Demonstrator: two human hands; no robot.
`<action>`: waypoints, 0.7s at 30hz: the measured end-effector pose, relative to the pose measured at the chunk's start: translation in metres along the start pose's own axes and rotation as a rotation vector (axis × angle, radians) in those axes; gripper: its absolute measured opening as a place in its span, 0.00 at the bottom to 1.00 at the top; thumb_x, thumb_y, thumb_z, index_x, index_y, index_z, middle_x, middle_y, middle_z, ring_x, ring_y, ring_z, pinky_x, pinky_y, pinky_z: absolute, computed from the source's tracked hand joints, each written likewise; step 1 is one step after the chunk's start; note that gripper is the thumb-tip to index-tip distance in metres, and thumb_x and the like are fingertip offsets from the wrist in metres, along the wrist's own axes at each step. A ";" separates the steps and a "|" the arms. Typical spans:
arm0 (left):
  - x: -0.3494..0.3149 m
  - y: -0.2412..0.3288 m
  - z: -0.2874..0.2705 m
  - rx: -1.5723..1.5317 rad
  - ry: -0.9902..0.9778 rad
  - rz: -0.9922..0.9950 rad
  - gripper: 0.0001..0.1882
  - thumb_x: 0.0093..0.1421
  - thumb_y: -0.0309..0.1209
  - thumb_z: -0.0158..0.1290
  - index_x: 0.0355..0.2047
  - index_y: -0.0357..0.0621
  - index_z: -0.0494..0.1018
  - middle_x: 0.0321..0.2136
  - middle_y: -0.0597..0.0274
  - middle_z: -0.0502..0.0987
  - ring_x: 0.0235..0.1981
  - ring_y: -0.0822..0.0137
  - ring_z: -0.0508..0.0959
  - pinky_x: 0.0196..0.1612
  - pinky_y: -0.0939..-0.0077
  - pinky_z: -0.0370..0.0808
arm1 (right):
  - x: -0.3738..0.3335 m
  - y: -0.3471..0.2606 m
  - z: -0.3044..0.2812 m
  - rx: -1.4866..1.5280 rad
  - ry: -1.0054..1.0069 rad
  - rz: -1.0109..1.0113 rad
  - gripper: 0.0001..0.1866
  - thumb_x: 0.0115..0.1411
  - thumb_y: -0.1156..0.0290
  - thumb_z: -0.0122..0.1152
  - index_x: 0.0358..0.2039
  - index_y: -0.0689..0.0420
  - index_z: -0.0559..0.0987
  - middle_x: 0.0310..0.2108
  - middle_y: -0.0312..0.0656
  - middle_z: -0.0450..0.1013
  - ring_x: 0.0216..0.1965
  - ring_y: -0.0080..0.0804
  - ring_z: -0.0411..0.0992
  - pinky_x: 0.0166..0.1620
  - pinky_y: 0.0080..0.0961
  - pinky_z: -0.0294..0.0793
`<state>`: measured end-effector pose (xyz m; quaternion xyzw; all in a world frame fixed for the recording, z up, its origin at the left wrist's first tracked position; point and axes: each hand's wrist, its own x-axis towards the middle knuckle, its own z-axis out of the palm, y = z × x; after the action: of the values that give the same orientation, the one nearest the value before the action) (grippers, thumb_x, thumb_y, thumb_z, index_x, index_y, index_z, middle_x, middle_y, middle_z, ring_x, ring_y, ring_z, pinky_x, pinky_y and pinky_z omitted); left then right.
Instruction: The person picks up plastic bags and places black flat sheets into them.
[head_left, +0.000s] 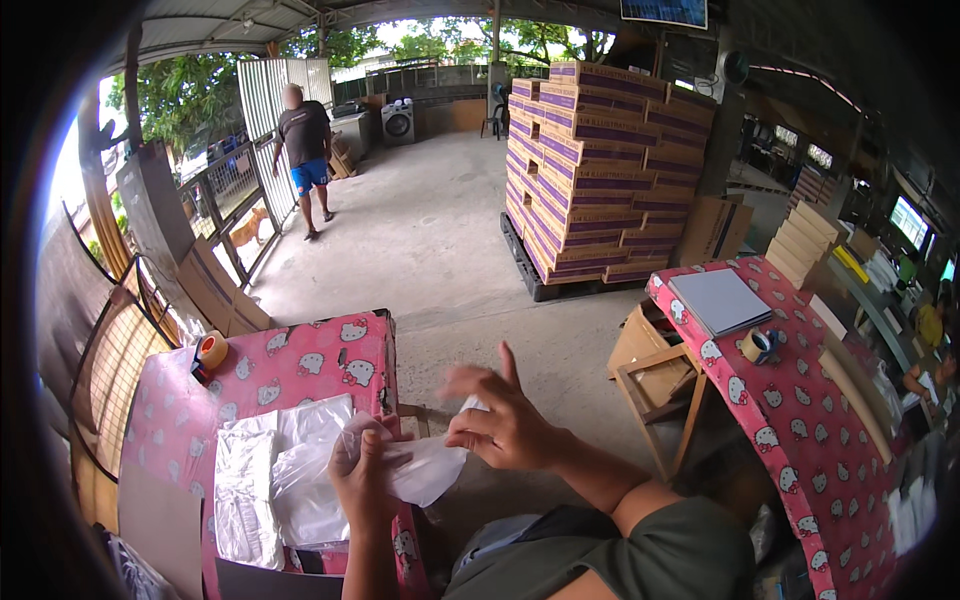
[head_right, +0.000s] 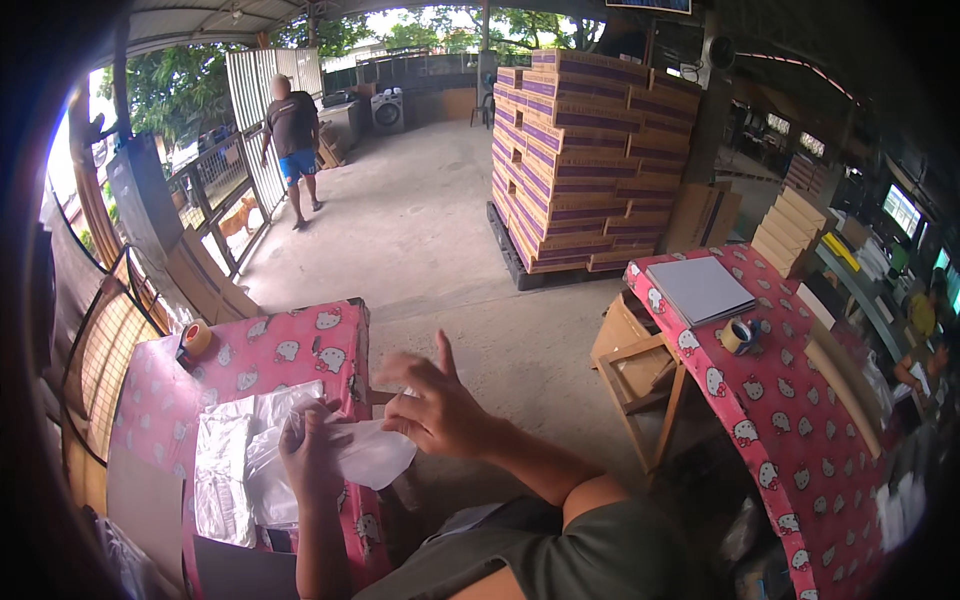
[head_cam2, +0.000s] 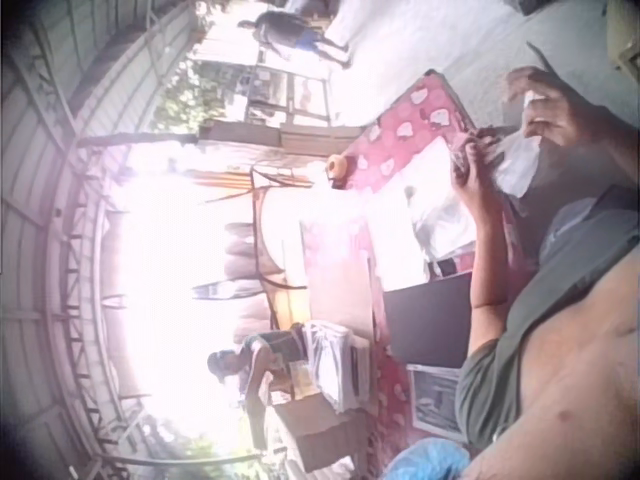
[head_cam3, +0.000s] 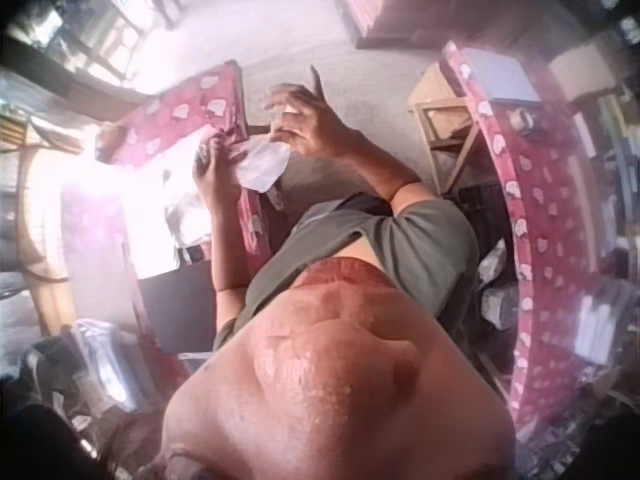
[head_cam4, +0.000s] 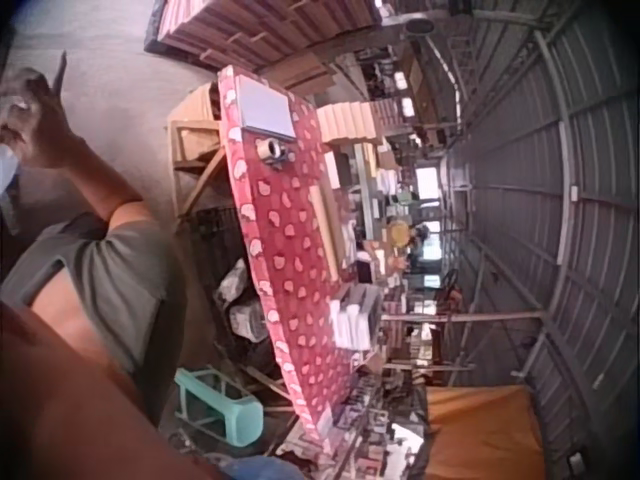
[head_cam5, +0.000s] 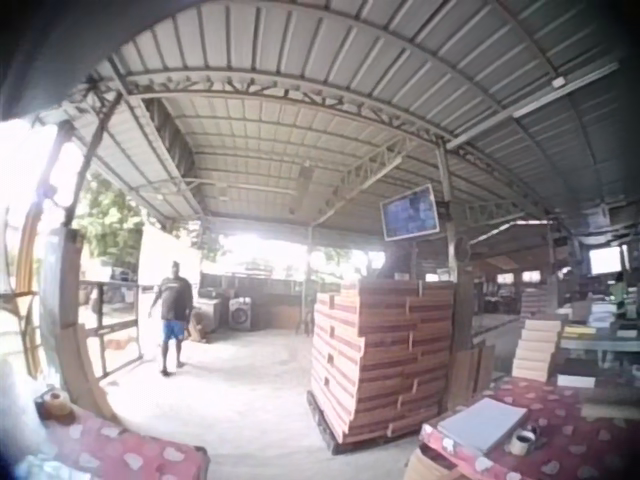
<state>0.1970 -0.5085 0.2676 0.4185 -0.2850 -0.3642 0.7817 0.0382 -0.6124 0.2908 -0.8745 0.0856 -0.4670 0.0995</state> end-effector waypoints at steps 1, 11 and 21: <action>0.000 -0.002 -0.006 0.020 -0.005 -0.016 0.14 0.55 0.32 0.51 0.37 0.34 0.67 0.30 0.57 0.73 0.31 0.67 0.74 0.36 0.75 0.72 | -0.005 0.004 0.000 0.111 -0.085 0.060 0.08 0.45 0.73 0.64 0.22 0.56 0.71 0.22 0.36 0.67 0.25 0.30 0.68 0.44 0.40 0.59; 0.007 -0.018 -0.022 -0.247 0.021 -0.087 0.08 0.53 0.20 0.46 0.35 0.37 0.67 0.27 0.61 0.72 0.27 0.71 0.73 0.33 0.79 0.71 | -0.008 0.020 0.008 0.491 -0.177 0.373 0.10 0.45 0.74 0.65 0.24 0.58 0.70 0.20 0.35 0.67 0.22 0.21 0.65 0.26 0.18 0.65; 0.014 -0.011 0.005 -0.293 0.075 -0.095 0.12 0.53 0.22 0.47 0.39 0.36 0.66 0.28 0.58 0.73 0.32 0.64 0.74 0.39 0.72 0.71 | -0.006 0.051 0.019 0.540 -0.078 0.352 0.09 0.47 0.71 0.64 0.21 0.59 0.72 0.19 0.32 0.65 0.20 0.15 0.61 0.23 0.16 0.61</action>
<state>0.1975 -0.5266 0.2631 0.3263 -0.1792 -0.4223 0.8265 0.0476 -0.6587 0.2623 -0.8055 0.1046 -0.4145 0.4104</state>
